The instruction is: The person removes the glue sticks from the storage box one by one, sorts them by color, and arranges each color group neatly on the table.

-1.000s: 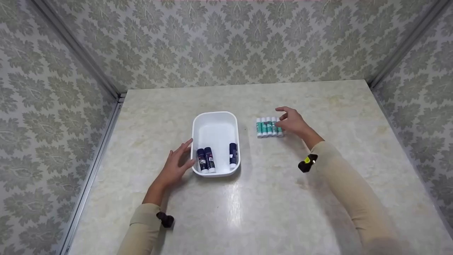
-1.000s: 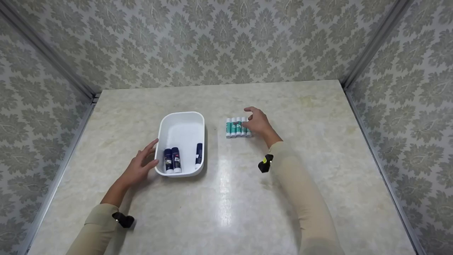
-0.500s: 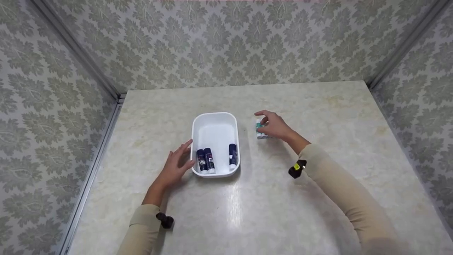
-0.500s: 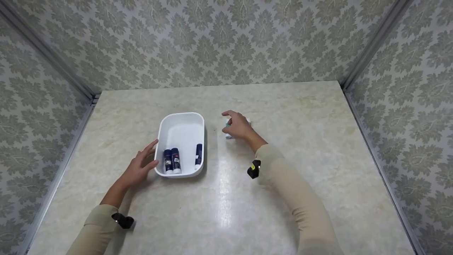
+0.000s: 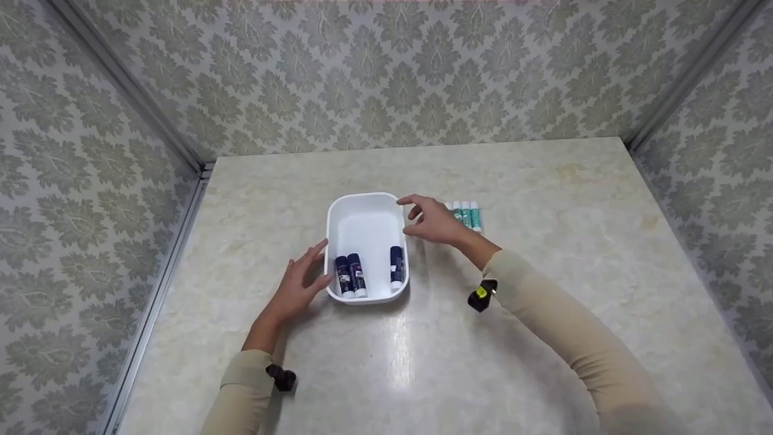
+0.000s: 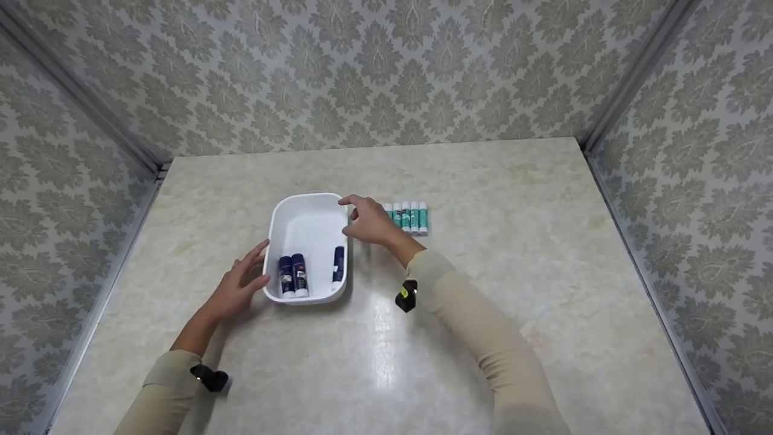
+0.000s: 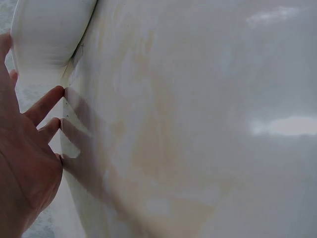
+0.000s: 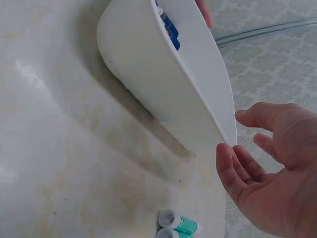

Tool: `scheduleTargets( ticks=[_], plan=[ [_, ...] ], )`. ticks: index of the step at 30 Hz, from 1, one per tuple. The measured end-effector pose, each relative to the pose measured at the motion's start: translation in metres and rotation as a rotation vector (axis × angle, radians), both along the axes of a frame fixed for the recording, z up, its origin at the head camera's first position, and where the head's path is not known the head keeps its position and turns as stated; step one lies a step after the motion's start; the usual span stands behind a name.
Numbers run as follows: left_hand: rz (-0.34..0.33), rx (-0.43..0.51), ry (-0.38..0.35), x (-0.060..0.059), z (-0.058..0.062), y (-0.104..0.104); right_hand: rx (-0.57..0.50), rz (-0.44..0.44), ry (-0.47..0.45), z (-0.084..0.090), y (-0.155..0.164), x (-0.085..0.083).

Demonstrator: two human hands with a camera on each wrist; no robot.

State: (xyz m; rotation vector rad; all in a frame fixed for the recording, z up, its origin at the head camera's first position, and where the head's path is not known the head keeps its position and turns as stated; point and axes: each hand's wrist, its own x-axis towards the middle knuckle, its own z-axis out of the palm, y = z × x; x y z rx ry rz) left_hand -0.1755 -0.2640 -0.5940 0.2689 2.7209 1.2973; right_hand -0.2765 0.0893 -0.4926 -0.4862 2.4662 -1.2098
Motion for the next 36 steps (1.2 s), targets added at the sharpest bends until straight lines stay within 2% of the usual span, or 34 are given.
scheduleTargets(
  ticks=[7,14,19,30,36],
  plan=[
    [-0.011,0.008,0.016,0.000,0.000,-0.001,-0.034,0.071,0.003,0.009,-0.027,0.010],
    [-0.009,0.009,0.010,0.000,0.001,-0.002,-0.029,0.154,0.029,0.009,-0.056,0.022],
    [-0.011,0.004,0.007,-0.001,0.000,-0.001,-0.034,0.196,0.042,0.004,-0.072,0.028],
    [-0.003,0.004,-0.008,-0.002,0.001,0.000,-0.007,0.237,-0.014,-0.015,-0.087,0.034],
    [-0.008,0.010,-0.007,-0.001,0.001,-0.001,-0.027,0.237,-0.100,-0.025,-0.094,0.036]
  ],
)
